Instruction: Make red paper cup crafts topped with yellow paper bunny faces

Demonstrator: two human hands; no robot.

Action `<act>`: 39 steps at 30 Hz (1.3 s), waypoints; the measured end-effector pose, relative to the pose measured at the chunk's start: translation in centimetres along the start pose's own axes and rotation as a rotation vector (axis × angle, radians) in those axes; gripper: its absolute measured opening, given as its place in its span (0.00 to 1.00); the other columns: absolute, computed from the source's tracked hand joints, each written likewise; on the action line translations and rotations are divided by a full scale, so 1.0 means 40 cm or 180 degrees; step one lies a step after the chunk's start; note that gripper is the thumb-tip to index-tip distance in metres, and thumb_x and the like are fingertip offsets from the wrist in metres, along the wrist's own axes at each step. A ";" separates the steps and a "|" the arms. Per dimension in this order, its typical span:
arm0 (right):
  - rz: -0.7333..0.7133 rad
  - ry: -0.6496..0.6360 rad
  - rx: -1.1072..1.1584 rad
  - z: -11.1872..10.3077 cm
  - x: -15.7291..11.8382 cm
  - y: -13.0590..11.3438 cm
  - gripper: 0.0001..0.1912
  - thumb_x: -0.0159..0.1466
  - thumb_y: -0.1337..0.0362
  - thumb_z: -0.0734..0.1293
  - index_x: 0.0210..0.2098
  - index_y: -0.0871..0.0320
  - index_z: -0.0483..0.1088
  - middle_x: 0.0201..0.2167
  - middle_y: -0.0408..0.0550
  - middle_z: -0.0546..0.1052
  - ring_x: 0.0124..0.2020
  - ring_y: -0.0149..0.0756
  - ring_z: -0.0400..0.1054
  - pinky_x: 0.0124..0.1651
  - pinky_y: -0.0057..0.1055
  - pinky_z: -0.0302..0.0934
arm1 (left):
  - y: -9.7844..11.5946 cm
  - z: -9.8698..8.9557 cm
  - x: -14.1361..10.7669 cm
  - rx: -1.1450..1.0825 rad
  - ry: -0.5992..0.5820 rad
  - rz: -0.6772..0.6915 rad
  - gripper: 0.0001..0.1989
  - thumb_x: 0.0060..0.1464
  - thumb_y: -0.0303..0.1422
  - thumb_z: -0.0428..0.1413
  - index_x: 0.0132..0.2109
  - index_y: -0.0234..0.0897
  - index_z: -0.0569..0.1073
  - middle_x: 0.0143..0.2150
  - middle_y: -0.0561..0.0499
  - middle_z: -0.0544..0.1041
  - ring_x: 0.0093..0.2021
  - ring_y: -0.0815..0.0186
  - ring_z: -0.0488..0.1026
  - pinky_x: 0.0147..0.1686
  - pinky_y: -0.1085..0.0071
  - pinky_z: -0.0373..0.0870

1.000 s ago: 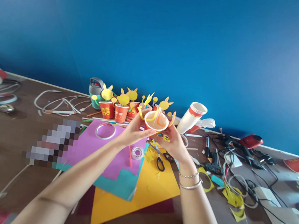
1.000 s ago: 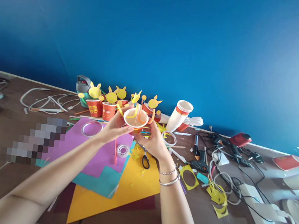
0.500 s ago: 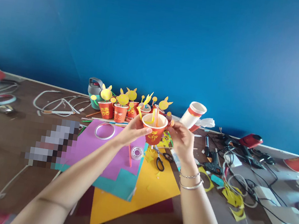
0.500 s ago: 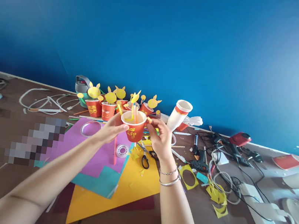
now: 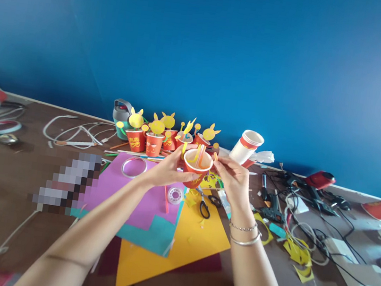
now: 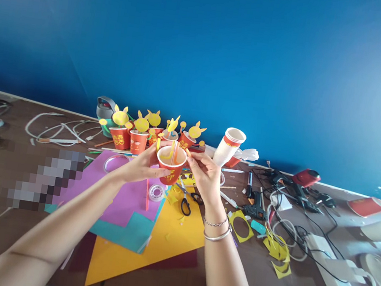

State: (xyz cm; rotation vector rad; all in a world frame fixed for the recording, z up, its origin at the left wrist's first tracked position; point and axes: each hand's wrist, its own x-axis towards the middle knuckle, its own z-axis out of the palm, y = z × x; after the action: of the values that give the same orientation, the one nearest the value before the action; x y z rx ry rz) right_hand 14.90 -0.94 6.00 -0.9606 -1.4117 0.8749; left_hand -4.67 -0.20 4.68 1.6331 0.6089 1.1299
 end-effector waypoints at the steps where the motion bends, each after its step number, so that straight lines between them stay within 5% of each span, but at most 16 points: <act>1: 0.0035 -0.0065 -0.0086 -0.002 0.000 -0.004 0.12 0.56 0.54 0.71 0.33 0.56 0.77 0.33 0.49 0.80 0.35 0.42 0.74 0.39 0.39 0.71 | 0.005 -0.002 -0.003 0.0192 -0.0053 -0.0086 0.36 0.47 0.35 0.64 0.61 0.41 0.60 0.58 0.41 0.71 0.54 0.54 0.72 0.51 0.59 0.70; 10: -0.0083 -0.0804 -0.1176 -0.003 -0.011 -0.011 0.08 0.58 0.62 0.67 0.27 0.59 0.74 0.25 0.47 0.77 0.27 0.34 0.68 0.29 0.29 0.61 | 0.021 -0.008 -0.023 0.2061 -0.0382 -0.0693 0.35 0.40 0.41 0.66 0.56 0.39 0.68 0.54 0.41 0.74 0.55 0.45 0.71 0.54 0.54 0.65; 14: 0.0132 -0.0780 -0.0923 -0.012 -0.005 -0.010 0.11 0.59 0.57 0.67 0.30 0.60 0.74 0.26 0.47 0.76 0.26 0.33 0.68 0.29 0.29 0.62 | 0.024 -0.022 -0.022 0.1477 -0.0398 -0.0581 0.38 0.40 0.42 0.66 0.59 0.40 0.67 0.61 0.41 0.69 0.64 0.45 0.61 0.59 0.53 0.61; 17: 0.0308 -0.0548 -0.0360 -0.021 0.001 -0.011 0.14 0.58 0.53 0.69 0.34 0.59 0.74 0.28 0.47 0.77 0.28 0.35 0.69 0.30 0.31 0.65 | 0.021 -0.031 -0.016 0.0345 -0.0429 -0.0324 0.30 0.54 0.46 0.56 0.62 0.43 0.65 0.65 0.44 0.65 0.67 0.52 0.58 0.61 0.56 0.61; 20: 0.0316 -0.0401 0.0095 -0.021 0.002 -0.016 0.16 0.57 0.50 0.69 0.34 0.57 0.73 0.27 0.46 0.76 0.28 0.36 0.71 0.32 0.33 0.67 | 0.016 -0.025 -0.007 -0.0381 0.0011 -0.0056 0.23 0.61 0.47 0.47 0.57 0.43 0.71 0.63 0.47 0.68 0.66 0.55 0.58 0.62 0.57 0.60; 23: 0.0326 -0.0480 0.0139 -0.016 -0.001 -0.023 0.16 0.57 0.49 0.69 0.33 0.56 0.72 0.26 0.45 0.75 0.28 0.35 0.71 0.32 0.33 0.68 | 0.017 -0.010 0.003 -0.0608 0.0497 0.0026 0.17 0.59 0.45 0.51 0.46 0.41 0.78 0.58 0.47 0.73 0.62 0.54 0.65 0.59 0.58 0.64; 29: 0.0405 -0.0568 0.0287 -0.014 -0.004 -0.017 0.16 0.56 0.49 0.71 0.32 0.55 0.72 0.26 0.44 0.75 0.27 0.34 0.70 0.33 0.32 0.68 | 0.018 0.006 0.013 -0.1068 0.0884 -0.0334 0.17 0.50 0.48 0.60 0.32 0.38 0.74 0.42 0.48 0.79 0.44 0.59 0.76 0.42 0.64 0.71; 34: 0.0458 -0.0965 0.0226 -0.018 -0.005 -0.019 0.15 0.60 0.50 0.68 0.35 0.56 0.74 0.28 0.44 0.74 0.29 0.33 0.68 0.33 0.29 0.65 | 0.015 0.001 0.010 -0.0823 0.0808 -0.0297 0.20 0.49 0.50 0.59 0.25 0.36 0.73 0.43 0.47 0.78 0.45 0.58 0.74 0.44 0.62 0.69; 39: 0.0441 -0.1590 -0.0151 -0.021 -0.010 -0.037 0.20 0.62 0.47 0.64 0.26 0.58 0.69 0.23 0.42 0.68 0.26 0.29 0.61 0.29 0.27 0.58 | 0.023 -0.015 0.001 -0.0284 -0.0006 -0.0365 0.20 0.53 0.47 0.58 0.23 0.36 0.73 0.45 0.46 0.77 0.50 0.57 0.71 0.47 0.62 0.67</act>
State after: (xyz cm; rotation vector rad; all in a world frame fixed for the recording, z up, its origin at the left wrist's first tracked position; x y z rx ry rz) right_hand 15.62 -1.90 7.26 -0.9201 -1.8071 1.2497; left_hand -5.31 -0.25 5.57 1.5042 0.6339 1.0569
